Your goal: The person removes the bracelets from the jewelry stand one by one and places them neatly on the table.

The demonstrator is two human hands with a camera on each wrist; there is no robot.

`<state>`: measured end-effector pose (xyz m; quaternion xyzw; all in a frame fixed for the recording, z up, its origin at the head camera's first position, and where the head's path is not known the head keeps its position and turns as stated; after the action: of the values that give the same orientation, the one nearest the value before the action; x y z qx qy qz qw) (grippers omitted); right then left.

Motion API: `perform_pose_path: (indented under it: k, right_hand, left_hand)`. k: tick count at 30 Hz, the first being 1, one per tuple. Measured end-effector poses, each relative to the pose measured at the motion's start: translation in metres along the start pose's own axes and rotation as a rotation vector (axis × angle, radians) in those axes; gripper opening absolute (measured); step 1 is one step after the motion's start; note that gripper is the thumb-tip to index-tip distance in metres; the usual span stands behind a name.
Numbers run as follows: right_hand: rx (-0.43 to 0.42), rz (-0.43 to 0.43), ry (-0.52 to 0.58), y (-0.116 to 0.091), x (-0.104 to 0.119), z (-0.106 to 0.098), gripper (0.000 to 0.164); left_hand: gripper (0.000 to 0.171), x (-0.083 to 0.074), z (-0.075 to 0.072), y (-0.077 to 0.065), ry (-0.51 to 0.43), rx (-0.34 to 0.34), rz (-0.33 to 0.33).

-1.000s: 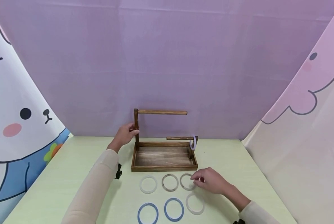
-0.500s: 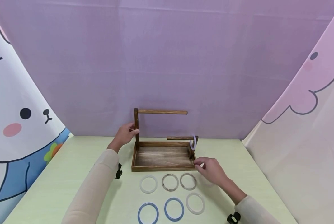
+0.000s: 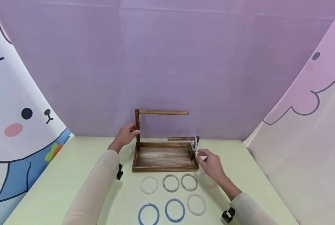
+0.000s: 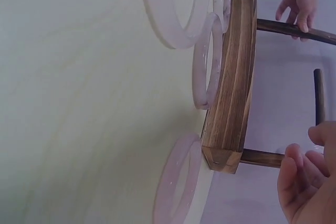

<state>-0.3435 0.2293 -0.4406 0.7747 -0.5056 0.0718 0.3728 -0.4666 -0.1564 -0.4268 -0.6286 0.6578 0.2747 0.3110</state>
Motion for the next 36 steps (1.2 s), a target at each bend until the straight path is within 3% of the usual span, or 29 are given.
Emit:
perform_pose_path:
  k: [23,36]
  right_hand:
    - [-0.148,0.076,0.032,0.025,0.002,0.005,0.018]
    - [-0.154,0.129,-0.005,0.028,0.000,0.008,0.018]
  left_hand:
    - [0.031,0.000,-0.001,0.001,-0.004,-0.020,0.018]
    - [0.032,0.001,0.000,0.002,-0.008,-0.010,0.012]
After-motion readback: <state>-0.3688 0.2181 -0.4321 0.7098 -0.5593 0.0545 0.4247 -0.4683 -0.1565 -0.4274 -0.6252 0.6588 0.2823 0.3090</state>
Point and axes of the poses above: each hand's wrist, its own y-axis towards the middle knuckle, its own z-axis out of the palm, x = y × z, the point moved 8 cm from there along y, towards the middle knuckle, and after that the axes turned 13 degrees about -z, right-handed, at the moved point
